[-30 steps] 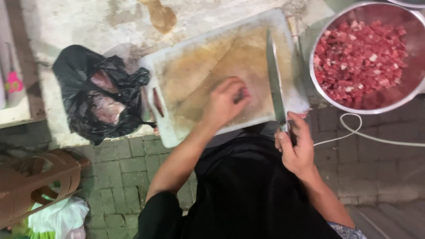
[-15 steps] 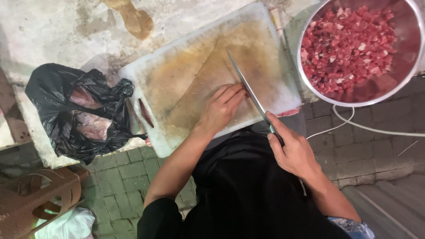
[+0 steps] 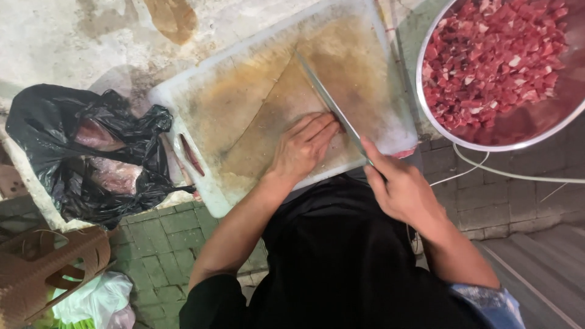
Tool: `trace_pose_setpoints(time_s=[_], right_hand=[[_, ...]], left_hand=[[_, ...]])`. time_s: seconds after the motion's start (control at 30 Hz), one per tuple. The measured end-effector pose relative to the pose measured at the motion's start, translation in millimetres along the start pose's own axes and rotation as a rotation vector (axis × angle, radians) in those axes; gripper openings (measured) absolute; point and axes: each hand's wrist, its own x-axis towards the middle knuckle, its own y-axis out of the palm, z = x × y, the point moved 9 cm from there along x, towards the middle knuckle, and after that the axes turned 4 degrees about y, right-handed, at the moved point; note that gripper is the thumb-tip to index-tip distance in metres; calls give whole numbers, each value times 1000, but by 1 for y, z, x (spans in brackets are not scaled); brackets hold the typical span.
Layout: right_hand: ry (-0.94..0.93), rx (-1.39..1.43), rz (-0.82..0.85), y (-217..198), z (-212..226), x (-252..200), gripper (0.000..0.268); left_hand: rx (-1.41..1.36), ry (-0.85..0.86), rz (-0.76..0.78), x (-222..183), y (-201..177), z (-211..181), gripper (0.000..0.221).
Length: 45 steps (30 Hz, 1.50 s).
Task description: Dicing raw meat into small cubes on a cutting board and placing them into a large metal bowl.
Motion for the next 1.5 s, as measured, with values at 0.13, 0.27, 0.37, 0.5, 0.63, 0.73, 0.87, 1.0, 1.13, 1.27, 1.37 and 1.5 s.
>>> trace_pose_setpoints(time_s=[0.13,0.27,0.37,0.5,0.63,0.73,0.87,1.0,1.13,1.27,1.37,1.5], right_hand=[[23,-105,25,-3,9,-15,49],[-57,-439,-54,-1,5,-37,54],[-100,-381,-88,8,17,-4,55],[-90,-202,-25,8,10,14,58],[28,-199,96,-2,-23,-35,57],[108,-187,151,14,-19,-16,57],[-91,-19,55,17,18,39,52],[147,-90,243,-5,1,-7,53],[193,-29,258,10,-23,-25,57],[-32,83,142,15,17,37,52],[85,51,220,12,23,36,52],[256,59,222,7,-24,-29,56]], left_hand=[[24,8,35,5,1,-1,14],[29,19,12,-2,3,2,22],[45,47,28,-6,5,0,23],[102,75,15,-5,6,-7,27],[92,63,5,-3,4,-5,29],[86,52,-13,-5,2,-5,28],[123,96,3,-8,7,-7,28],[141,73,-23,-6,1,-8,32],[150,50,-51,-9,-1,-8,31],[187,67,-75,-10,3,-10,29],[198,80,-81,-11,-3,-11,27],[177,58,-101,-10,-6,-11,23]])
